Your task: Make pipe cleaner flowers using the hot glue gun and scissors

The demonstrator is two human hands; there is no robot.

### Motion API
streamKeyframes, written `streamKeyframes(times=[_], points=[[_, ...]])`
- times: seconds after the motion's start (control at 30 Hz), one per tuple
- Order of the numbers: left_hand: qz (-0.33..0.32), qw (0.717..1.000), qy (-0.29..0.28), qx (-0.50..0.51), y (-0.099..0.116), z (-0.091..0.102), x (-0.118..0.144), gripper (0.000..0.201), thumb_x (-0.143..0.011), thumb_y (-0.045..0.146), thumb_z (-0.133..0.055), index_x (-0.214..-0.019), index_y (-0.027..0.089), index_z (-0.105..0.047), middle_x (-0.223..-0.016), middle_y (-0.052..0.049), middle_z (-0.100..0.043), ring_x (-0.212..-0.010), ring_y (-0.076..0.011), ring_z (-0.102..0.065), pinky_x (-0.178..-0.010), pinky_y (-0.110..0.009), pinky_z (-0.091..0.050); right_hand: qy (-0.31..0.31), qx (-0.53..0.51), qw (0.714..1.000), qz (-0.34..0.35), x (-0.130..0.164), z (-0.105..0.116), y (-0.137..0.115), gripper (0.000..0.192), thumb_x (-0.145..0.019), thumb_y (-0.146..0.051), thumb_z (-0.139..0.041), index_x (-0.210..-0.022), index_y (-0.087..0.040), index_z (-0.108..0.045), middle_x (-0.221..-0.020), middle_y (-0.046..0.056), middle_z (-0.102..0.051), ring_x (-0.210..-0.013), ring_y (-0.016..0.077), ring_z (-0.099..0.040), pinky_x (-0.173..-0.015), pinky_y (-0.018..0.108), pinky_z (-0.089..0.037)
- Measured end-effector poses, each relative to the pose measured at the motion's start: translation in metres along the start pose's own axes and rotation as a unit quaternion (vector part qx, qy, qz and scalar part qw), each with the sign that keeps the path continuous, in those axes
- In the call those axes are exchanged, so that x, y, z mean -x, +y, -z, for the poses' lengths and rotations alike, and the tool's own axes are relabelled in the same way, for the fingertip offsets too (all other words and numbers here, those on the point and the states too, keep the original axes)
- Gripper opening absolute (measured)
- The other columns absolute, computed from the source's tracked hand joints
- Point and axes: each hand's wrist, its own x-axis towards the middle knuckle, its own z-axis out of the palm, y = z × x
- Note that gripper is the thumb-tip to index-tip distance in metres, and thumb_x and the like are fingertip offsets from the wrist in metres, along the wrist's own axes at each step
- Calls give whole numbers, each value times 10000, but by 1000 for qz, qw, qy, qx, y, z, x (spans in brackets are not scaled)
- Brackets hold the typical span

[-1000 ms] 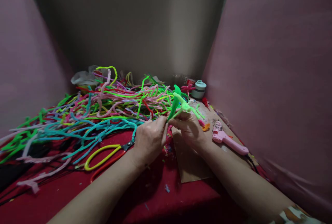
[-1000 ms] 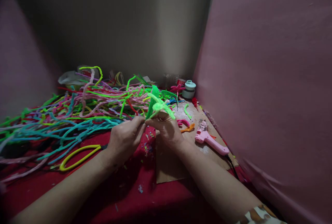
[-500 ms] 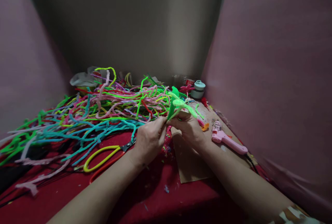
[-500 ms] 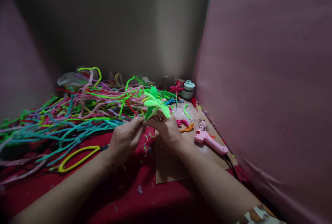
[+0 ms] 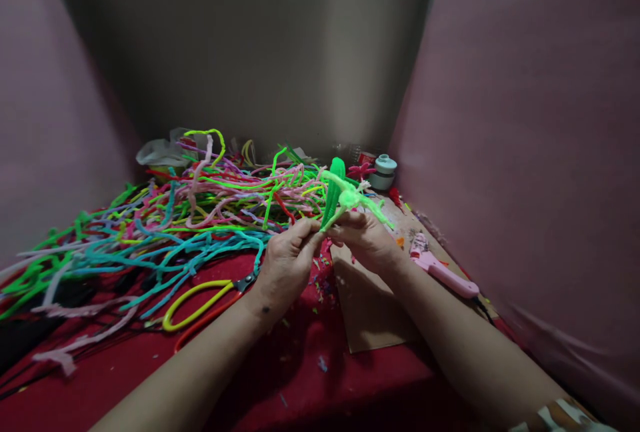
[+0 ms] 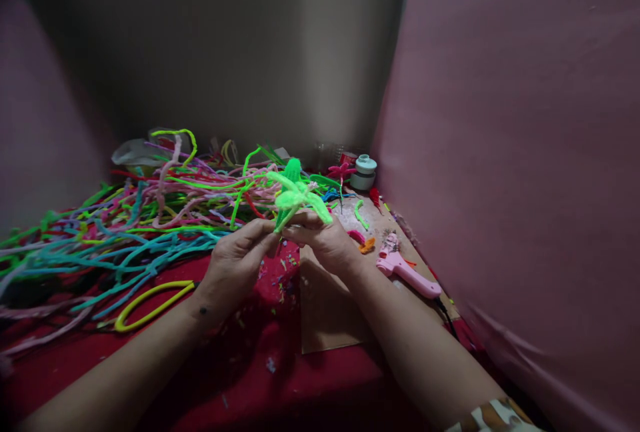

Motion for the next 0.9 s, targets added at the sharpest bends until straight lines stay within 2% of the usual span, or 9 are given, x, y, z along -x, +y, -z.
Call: streamKeyframes(times=[0.07,0.23,0.4,0.53,0.63,0.77,0.83,0.9], points=[[10,999,-7,29,3,0,0,197,-834,235,-485,-661,176,-557,-595,40,-482,-568,-90,-420,-564,-196,-364,-25,2,1000,-3,0,2,-3,113,-630,-249,-760,-738,-237,-729,-649,-33,-620,-583,110,-508,-605,276,-454],[37,993,-52,95,14,4,0,180,-792,217,-521,-624,179,-572,-602,28,-517,-547,-95,-417,-555,-219,-366,-65,10,997,-38,1,6,-6,193,-663,-311,-740,-843,-244,-721,-753,9,-663,-754,196,-617,-663,340,-498],[79,976,-123,162,14,10,-3,245,-744,210,-567,-506,170,-523,-545,11,-491,-542,-105,-418,-558,-247,-347,-123,8,991,-49,1,3,-10,218,-658,-326,-743,-856,-238,-718,-818,21,-669,-808,205,-631,-663,337,-519],[170,938,-170,250,3,11,-6,200,-737,263,-586,-570,155,-577,-500,23,-471,-455,-75,-335,-466,-237,-239,-101,-3,994,-39,3,-1,-11,198,-647,-330,-751,-824,-246,-720,-844,22,-671,-804,213,-638,-641,350,-530],[201,919,-184,284,-2,11,-7,221,-734,302,-607,-577,148,-582,-502,14,-481,-450,-74,-353,-449,-235,-213,-79,-10,997,-23,5,-3,-9,126,-637,-321,-755,-733,-248,-718,-886,25,-669,-790,219,-641,-618,358,-527],[209,926,-172,262,-3,8,-10,279,-746,343,-603,-554,144,-559,-506,12,-488,-419,-61,-340,-423,-226,-223,-31,-18,999,-9,5,-7,-5,85,-629,-280,-749,-702,-255,-713,-892,14,-673,-827,219,-629,-670,365,-516],[195,944,-129,232,-4,5,-10,228,-763,357,-588,-672,148,-590,-508,26,-502,-413,-65,-368,-423,-215,-266,9,-27,1000,2,4,-10,-3,116,-620,-260,-750,-731,-255,-717,-848,12,-681,-832,220,-621,-710,371,-506],[141,972,-65,173,-6,0,-8,185,-770,331,-584,-826,156,-599,-589,16,-579,-484,-91,-484,-480,-216,-367,45,-38,998,13,4,-13,0,138,-623,-240,-746,-758,-249,-720,-803,13,-685,-822,215,-615,-750,375,-492]])
